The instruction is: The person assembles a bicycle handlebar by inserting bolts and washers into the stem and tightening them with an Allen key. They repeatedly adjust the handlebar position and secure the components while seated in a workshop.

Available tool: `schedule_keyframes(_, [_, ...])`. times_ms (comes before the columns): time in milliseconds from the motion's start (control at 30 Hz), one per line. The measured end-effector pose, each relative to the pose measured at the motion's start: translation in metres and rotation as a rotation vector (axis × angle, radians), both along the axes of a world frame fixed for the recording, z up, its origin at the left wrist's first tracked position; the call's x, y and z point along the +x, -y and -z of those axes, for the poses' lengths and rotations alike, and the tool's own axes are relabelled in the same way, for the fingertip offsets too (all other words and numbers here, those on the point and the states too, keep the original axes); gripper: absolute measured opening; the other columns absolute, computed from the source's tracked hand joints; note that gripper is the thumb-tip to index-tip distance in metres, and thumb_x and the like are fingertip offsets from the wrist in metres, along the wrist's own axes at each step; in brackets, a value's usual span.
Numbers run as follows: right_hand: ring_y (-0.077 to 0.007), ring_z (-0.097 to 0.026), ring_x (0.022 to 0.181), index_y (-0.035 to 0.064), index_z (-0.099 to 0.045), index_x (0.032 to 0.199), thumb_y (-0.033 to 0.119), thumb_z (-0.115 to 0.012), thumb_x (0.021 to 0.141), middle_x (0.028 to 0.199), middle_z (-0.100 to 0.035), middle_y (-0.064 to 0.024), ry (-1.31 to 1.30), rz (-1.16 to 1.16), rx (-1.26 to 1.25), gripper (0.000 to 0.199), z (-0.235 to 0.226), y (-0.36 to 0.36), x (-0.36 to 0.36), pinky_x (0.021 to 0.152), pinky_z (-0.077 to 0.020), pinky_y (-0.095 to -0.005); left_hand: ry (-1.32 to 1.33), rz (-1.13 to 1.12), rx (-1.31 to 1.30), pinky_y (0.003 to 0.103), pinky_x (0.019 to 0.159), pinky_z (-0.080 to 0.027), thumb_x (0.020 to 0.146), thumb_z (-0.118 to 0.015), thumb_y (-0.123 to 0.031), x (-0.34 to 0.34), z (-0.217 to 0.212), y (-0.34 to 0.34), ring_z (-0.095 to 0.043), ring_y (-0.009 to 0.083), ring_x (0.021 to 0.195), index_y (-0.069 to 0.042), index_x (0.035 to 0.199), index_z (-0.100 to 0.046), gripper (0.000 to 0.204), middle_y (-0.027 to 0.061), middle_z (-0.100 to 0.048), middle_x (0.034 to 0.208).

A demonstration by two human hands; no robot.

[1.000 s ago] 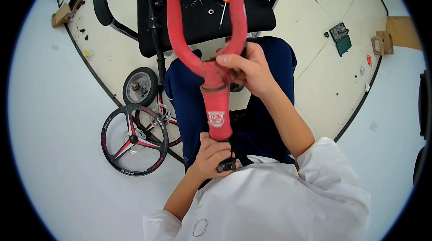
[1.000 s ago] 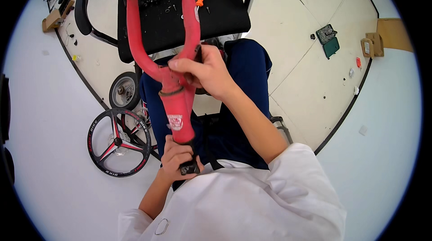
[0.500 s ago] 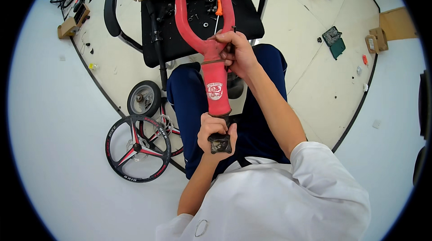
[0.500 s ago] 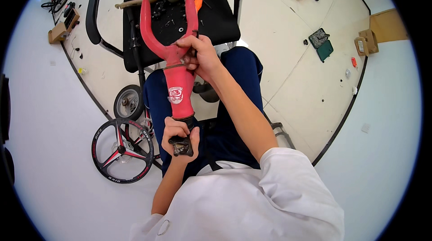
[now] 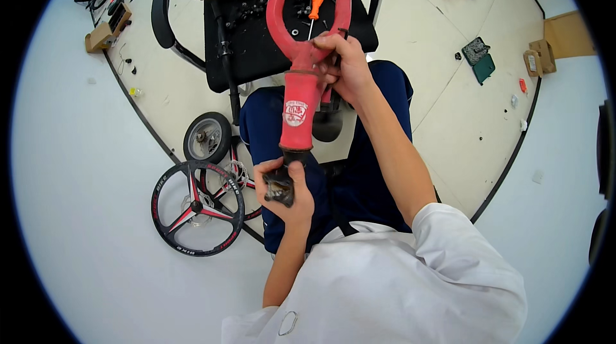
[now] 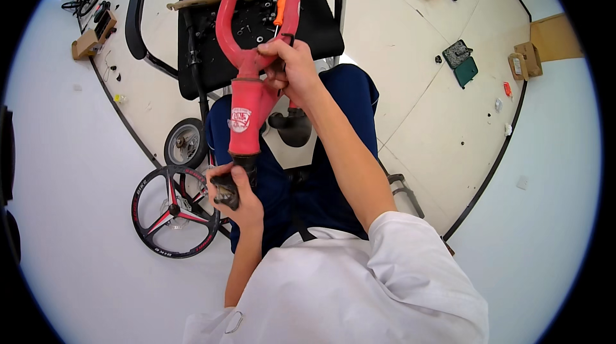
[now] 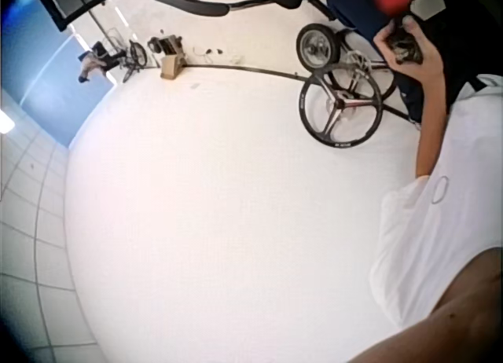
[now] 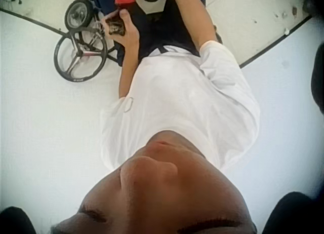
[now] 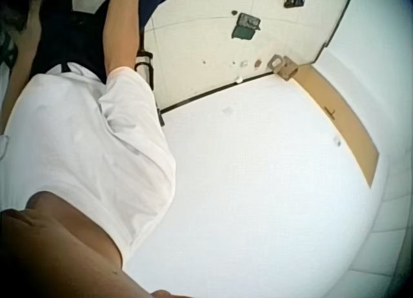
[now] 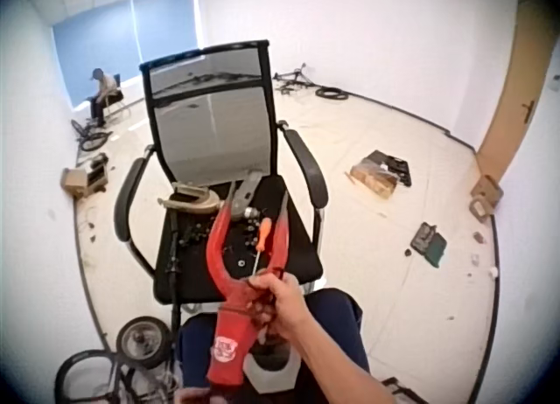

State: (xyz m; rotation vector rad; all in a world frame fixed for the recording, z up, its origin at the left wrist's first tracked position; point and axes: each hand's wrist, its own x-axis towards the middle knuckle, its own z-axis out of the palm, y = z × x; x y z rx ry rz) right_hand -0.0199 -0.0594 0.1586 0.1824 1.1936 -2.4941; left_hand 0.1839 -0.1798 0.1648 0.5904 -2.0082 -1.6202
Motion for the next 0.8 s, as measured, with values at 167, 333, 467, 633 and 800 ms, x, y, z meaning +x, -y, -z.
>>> schedule_keyframes(167, [-0.0057, -0.034, 0.04, 0.0048, -0.06, 0.078, 0.015, -0.067, 0.088, 0.059, -0.055, -0.0029, 0.033, 0.03, -0.087, 0.016, 0.001, 0.002, -0.003, 0.039, -0.0248, -0.0245, 0.067, -0.088, 0.846, 0.031, 0.064, -0.053, 0.103, -0.061, -0.031, -0.01, -0.008, 0.003, -0.067, 0.0194, 0.077, -0.003, 0.096, -0.06, 0.029, 0.0087, -0.065, 0.083])
schedule_keyframes(333, [-0.0065, -0.037, 0.041, 0.004, -0.061, 0.08, 0.015, -0.067, 0.088, 0.06, -0.055, -0.0026, -0.006, 0.032, -0.046, 0.015, 0.0, -0.005, -0.004, 0.04, -0.0252, -0.0239, 0.194, 0.017, 1.182, 0.031, 0.059, -0.052, 0.101, -0.056, -0.054, -0.014, -0.014, 0.006, -0.068, 0.0252, 0.074, -0.005, 0.103, -0.061, 0.05, 0.015, -0.068, 0.087])
schedule_keyframes(467, [-0.0069, -0.038, 0.042, 0.0034, -0.062, 0.081, 0.016, -0.069, 0.087, 0.061, -0.055, -0.0016, -0.071, 0.044, 0.014, 0.015, -0.006, -0.007, -0.004, 0.04, -0.0254, -0.0234, 0.221, 0.118, 1.529, 0.031, 0.061, -0.053, 0.103, -0.052, -0.053, -0.016, -0.014, 0.013, -0.067, 0.0237, 0.076, -0.004, 0.107, -0.064, 0.051, 0.0144, -0.069, 0.086])
schedule_keyframes(633, [-0.0052, -0.037, 0.043, 0.0075, -0.06, 0.086, 0.023, -0.071, 0.09, 0.059, -0.049, 0.0038, 0.023, 0.074, 0.117, 0.02, -0.005, -0.001, 0.007, 0.04, -0.0245, -0.0244, 0.229, 0.068, 1.258, 0.031, 0.061, -0.053, 0.103, -0.058, -0.039, -0.018, -0.017, 0.004, -0.066, 0.0203, 0.074, -0.005, 0.103, -0.062, 0.034, 0.012, -0.067, 0.086])
schedule_keyframes(800, [-0.0031, -0.044, 0.048, 0.0046, -0.066, 0.099, 0.035, -0.076, 0.091, 0.065, -0.053, 0.006, 0.078, -0.053, 0.171, 0.033, -0.016, 0.001, 0.057, 0.043, -0.0331, -0.0227, -0.039, 0.112, 0.58, 0.028, 0.061, -0.048, 0.091, -0.07, -0.006, -0.01, 0.001, 0.014, -0.059, 0.0145, 0.07, -0.003, 0.086, -0.05, 0.021, 0.0067, -0.058, 0.082])
